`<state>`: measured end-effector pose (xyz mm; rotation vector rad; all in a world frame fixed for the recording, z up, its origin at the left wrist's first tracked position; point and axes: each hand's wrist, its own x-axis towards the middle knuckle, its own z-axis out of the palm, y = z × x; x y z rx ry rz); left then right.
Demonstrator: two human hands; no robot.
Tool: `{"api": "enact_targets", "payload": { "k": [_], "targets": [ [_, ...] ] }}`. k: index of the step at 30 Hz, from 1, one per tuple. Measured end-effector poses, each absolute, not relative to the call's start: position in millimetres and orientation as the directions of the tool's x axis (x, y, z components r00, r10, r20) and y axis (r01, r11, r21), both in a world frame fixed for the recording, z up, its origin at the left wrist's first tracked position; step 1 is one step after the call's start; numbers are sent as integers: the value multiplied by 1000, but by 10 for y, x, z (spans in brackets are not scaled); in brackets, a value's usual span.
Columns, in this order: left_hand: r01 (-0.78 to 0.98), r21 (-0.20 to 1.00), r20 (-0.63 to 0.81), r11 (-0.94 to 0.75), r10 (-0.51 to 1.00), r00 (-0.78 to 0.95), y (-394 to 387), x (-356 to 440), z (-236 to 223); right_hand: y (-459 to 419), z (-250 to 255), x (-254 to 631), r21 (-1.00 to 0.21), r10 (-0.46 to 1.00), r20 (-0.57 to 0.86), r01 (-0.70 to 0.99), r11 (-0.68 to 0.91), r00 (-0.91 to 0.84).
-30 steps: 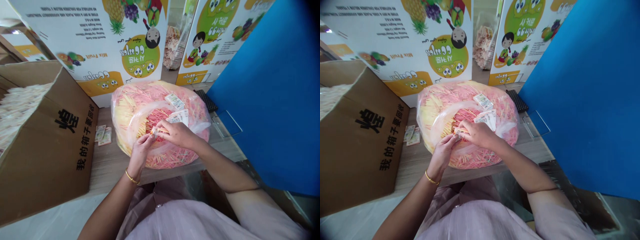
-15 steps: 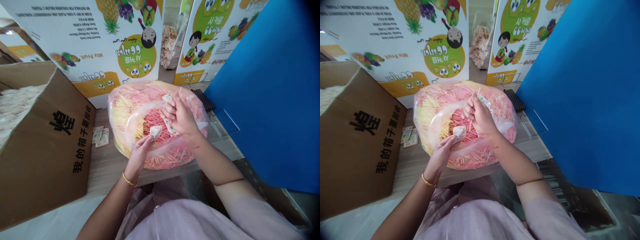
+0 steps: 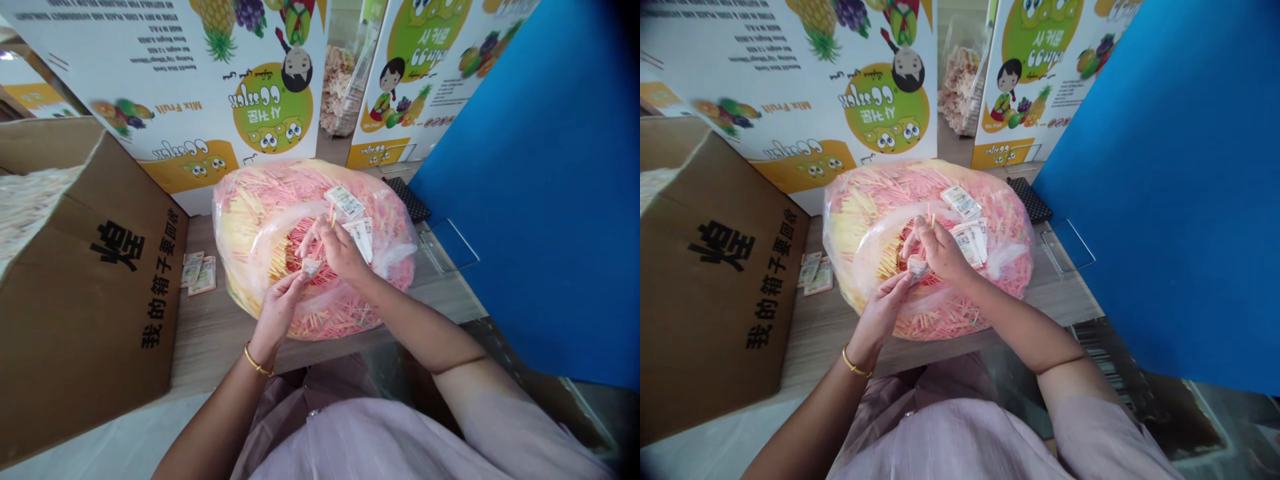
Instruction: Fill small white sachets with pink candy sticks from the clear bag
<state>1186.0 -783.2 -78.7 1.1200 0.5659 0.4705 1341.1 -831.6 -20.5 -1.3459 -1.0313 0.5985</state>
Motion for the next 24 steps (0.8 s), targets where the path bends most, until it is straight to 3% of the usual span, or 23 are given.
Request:
{"api": "enact_targets", "payload": {
  "k": [4,7,10,19,24],
  "targets": [
    [-12,960,-169,278,616,770,-7829,11847,-784,-8323,-223,13451,-984,857,122,172,40,500],
    [18,975,-155,221,623,766,-7817,11858,-768,-8330,-218,13418,-982,884,118,184,36,452],
    [-32,964,-143,263,618,773,-7799,11878,-761,-8351,-217,13397,-965,897,156,258,48,414],
    [-136,884,-193,448,613,766,-7790,11944,-702,-8409,-270,13671,-984,990,40,175,16,132],
    [-100,929,-155,356,620,769,-7796,11945,-673,-8405,-247,13709,-1000,996,5,25,3,84]
  ]
}}
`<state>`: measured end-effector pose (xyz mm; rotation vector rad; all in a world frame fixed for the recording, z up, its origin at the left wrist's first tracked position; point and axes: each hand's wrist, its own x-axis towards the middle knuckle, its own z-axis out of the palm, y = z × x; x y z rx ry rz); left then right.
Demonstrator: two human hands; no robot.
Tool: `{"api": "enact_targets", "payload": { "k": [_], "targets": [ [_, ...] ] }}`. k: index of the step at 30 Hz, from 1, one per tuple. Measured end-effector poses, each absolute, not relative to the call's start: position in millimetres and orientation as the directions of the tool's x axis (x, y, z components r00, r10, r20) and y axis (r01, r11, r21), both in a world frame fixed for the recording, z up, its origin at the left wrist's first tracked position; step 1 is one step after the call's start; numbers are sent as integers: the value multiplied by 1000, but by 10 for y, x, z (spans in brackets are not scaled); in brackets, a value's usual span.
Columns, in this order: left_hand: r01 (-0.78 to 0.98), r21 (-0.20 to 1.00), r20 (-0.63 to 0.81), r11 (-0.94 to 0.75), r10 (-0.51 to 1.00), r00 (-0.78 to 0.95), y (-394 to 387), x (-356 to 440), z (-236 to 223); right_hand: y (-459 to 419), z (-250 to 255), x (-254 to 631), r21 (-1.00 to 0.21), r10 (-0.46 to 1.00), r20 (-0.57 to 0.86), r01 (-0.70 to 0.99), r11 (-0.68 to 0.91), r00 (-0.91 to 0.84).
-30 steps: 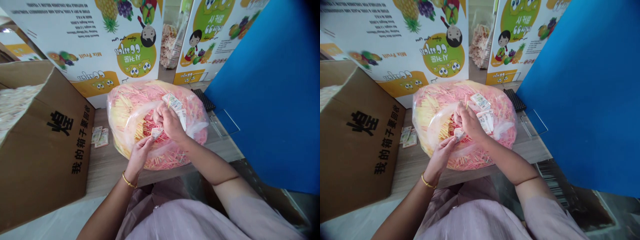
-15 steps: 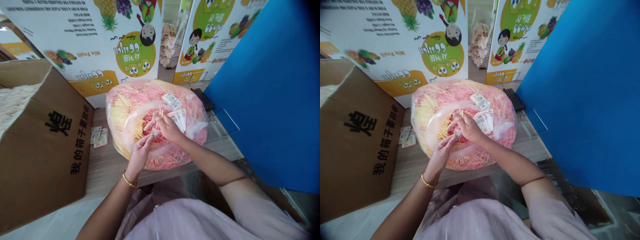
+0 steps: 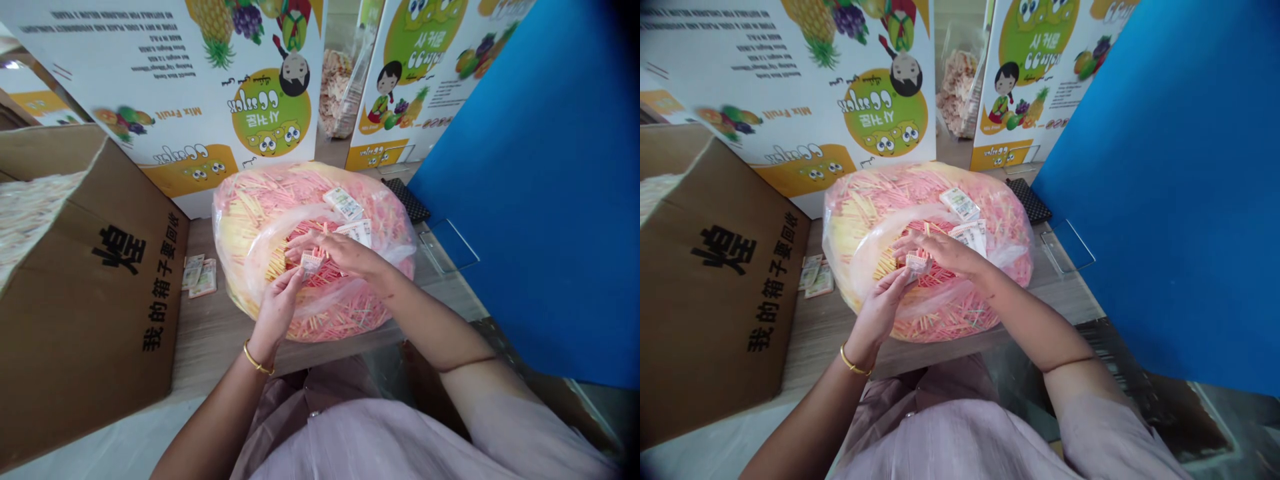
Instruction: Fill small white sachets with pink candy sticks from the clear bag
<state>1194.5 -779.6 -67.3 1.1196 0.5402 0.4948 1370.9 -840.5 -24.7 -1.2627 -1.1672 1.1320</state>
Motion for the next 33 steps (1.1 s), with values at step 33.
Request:
{"api": "enact_targets", "payload": {
  "k": [33],
  "targets": [
    [-26,954,-170,300,610,774,-7812,11934,-692,-8404,-244,13637,-984,964,101,169,60,247]
  ]
}}
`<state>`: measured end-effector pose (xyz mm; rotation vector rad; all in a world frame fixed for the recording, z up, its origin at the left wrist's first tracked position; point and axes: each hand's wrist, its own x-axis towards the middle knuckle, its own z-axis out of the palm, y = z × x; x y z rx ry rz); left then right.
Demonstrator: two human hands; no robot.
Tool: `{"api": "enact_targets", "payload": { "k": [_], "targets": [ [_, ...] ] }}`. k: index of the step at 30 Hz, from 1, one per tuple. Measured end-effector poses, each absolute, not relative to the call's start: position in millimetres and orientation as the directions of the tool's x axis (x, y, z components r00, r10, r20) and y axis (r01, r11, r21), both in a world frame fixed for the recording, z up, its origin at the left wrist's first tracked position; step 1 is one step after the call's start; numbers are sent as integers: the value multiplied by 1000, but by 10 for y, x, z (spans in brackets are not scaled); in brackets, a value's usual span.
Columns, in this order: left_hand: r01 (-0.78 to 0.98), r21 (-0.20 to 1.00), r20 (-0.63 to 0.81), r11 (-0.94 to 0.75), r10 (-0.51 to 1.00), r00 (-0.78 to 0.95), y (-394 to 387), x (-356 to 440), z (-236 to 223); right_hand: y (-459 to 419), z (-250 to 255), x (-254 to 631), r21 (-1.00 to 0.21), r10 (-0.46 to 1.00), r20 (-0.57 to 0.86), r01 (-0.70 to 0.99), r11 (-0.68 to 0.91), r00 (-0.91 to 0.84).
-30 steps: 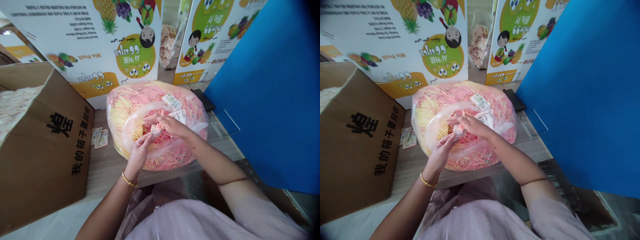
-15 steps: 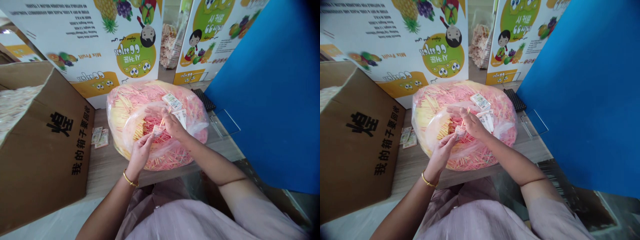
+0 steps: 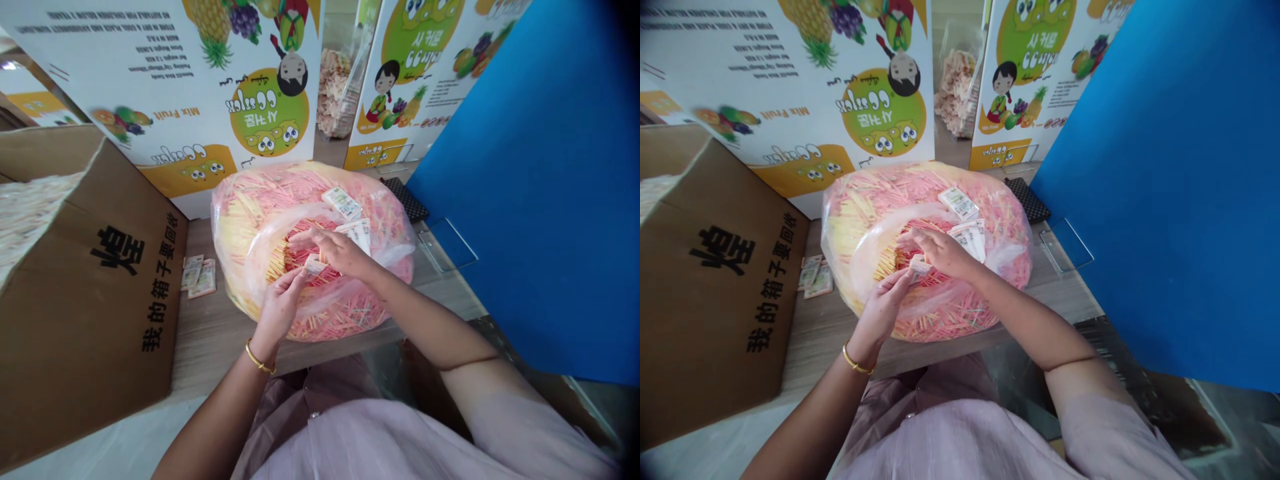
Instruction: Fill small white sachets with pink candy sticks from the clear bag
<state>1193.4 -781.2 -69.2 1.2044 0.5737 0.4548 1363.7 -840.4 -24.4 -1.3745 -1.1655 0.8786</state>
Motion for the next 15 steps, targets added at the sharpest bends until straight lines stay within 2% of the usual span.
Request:
{"api": "enact_targets", "payload": {
  "k": [3,5,10,12,15],
  "targets": [
    [-44,937,-189,345,612,768,-7830,11945,-684,-8391,-215,13585,-969,905,147,242,51,398],
    [-41,938,-191,345,612,768,-7836,11944,-676,-8399,-188,13549,-965,879,183,251,75,440],
    [-34,909,-253,416,614,748,-7845,11939,-607,-8441,-177,13485,-954,922,188,288,89,337],
    [-43,880,-292,473,610,736,-7843,11933,-569,-8448,-195,13505,-973,962,113,222,57,250],
    [-62,826,-336,560,578,744,-7831,11917,-527,-8442,-210,13587,-1000,983,9,21,5,183]
  ]
}}
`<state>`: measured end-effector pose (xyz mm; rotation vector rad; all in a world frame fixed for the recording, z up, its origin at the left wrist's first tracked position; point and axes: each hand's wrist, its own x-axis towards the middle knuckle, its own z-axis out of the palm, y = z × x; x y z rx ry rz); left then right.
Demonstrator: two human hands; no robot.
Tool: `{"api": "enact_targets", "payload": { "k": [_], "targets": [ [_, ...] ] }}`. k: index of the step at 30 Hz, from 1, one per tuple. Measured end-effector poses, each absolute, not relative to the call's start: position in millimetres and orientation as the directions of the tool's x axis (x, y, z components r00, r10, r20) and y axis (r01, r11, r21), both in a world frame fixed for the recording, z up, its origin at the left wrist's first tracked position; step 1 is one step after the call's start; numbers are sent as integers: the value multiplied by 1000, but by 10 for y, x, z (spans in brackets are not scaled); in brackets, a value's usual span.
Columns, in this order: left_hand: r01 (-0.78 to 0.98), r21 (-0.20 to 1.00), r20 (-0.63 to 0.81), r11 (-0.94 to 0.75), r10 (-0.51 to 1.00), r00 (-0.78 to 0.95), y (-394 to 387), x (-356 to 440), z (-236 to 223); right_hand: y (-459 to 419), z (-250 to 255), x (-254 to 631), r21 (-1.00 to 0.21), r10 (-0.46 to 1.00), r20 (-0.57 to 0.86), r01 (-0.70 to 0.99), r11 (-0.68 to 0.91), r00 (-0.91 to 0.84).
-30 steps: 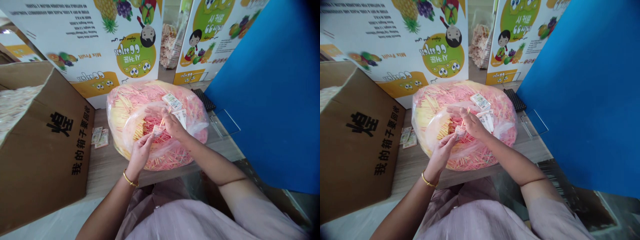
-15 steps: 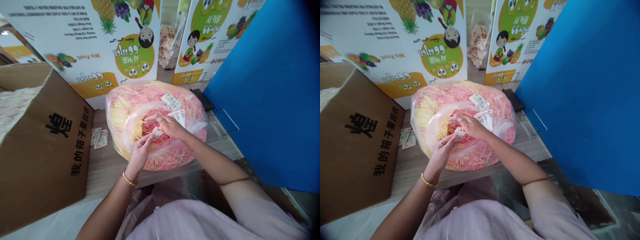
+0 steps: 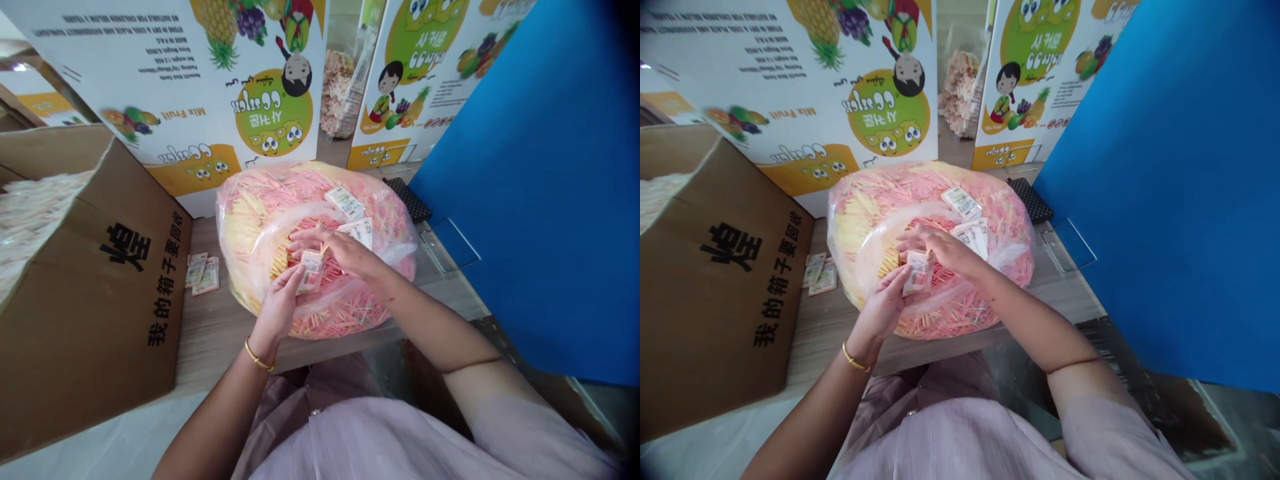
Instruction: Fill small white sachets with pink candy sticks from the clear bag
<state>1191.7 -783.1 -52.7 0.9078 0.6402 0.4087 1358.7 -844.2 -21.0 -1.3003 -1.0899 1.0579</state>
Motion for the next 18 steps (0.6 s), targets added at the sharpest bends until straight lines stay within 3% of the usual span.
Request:
{"api": "enact_targets", "payload": {
  "k": [3,9,13,18],
  "targets": [
    [-89,781,-338,619,537,773,-7821,11903,-510,-8426,-208,13660,-997,975,-16,-76,1,220],
    [-86,774,-334,628,519,787,-7840,11912,-538,-8459,-165,13614,-998,978,-36,51,-48,207],
    [-89,743,-360,663,509,782,-7844,11910,-558,-8481,-149,13608,-990,998,-42,130,-47,43],
    [-119,730,-320,673,492,810,-7850,11911,-535,-8443,-197,13727,-953,941,83,303,-22,329]
  ]
}}
